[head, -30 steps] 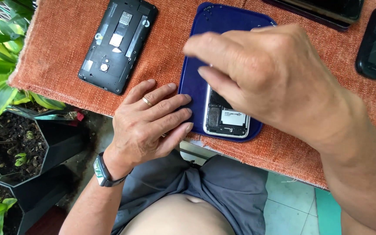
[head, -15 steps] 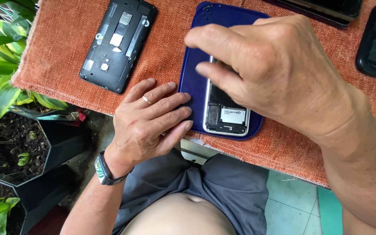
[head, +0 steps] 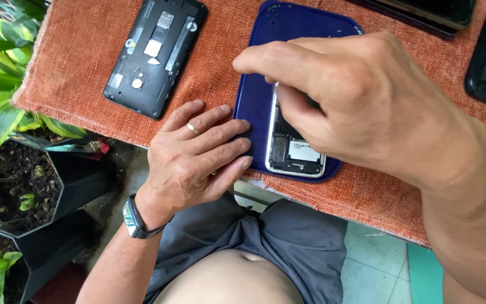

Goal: Using a precision screwdriver to remove screws and prying the internal frame of a silver smartphone for disassembly.

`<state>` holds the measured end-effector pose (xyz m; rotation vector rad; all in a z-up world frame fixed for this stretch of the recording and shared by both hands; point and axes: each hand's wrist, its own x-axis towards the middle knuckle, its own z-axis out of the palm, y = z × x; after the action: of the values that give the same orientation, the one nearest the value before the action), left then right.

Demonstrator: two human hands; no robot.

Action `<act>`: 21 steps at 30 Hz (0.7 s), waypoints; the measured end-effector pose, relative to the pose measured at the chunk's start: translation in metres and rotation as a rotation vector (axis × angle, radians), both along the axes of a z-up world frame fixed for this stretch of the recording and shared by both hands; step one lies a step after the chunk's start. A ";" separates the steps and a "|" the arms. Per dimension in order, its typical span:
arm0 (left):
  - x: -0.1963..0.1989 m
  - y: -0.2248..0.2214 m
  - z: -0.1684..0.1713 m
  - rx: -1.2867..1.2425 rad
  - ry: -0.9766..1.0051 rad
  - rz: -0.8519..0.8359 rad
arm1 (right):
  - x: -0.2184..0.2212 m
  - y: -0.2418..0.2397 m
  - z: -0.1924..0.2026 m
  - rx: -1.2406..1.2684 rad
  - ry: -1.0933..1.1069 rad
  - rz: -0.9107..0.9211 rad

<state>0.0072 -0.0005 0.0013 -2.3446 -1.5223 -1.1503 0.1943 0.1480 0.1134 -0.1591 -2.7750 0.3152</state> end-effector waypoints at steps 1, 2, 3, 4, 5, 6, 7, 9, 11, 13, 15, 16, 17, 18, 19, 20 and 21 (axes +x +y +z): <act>0.000 0.000 0.000 0.000 -0.003 0.008 | -0.001 0.000 0.001 0.000 -0.003 0.008; -0.001 0.000 0.000 0.004 0.006 0.004 | -0.001 0.000 0.001 -0.011 -0.007 0.022; -0.001 0.000 -0.001 0.008 0.015 0.000 | -0.002 0.000 0.002 -0.022 -0.011 0.037; -0.001 0.000 -0.001 0.008 0.014 0.006 | -0.001 0.000 -0.001 -0.022 -0.012 0.043; -0.002 0.000 -0.001 0.007 0.014 0.000 | 0.001 0.000 -0.004 0.040 -0.009 -0.008; -0.002 0.000 -0.001 0.007 0.015 -0.006 | 0.002 0.001 -0.007 0.104 -0.005 -0.060; -0.002 0.000 -0.001 0.009 0.014 -0.001 | 0.003 0.003 -0.011 0.105 -0.006 -0.055; -0.002 0.000 -0.001 0.010 0.014 -0.008 | 0.005 0.007 -0.018 0.208 0.024 -0.099; -0.002 0.000 -0.001 0.008 0.011 -0.004 | 0.003 0.004 -0.012 0.163 0.012 -0.082; -0.002 0.000 -0.002 0.005 0.008 -0.003 | 0.001 0.001 -0.006 0.116 0.001 -0.067; -0.003 0.000 -0.002 0.008 -0.002 -0.015 | -0.001 -0.002 0.001 0.015 -0.051 -0.022; -0.003 0.000 -0.002 0.007 -0.002 -0.016 | 0.000 0.000 -0.003 0.014 -0.052 -0.024; -0.003 0.000 -0.001 0.007 0.002 -0.015 | 0.001 0.002 -0.008 0.075 -0.019 -0.038; -0.003 0.000 -0.001 0.007 0.006 -0.015 | 0.002 0.003 -0.012 0.135 0.014 -0.053; -0.003 0.000 -0.001 0.007 0.006 -0.017 | 0.003 0.004 -0.012 0.135 0.014 -0.055; -0.002 0.000 0.000 0.004 0.004 -0.017 | 0.004 0.005 -0.012 0.154 0.004 -0.079; -0.002 0.000 0.000 0.001 0.002 -0.016 | 0.005 0.006 -0.013 0.173 -0.007 -0.104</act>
<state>0.0047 -0.0007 0.0013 -2.3612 -1.5043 -1.1517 0.1991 0.1536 0.1009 -0.2604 -2.7714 0.0483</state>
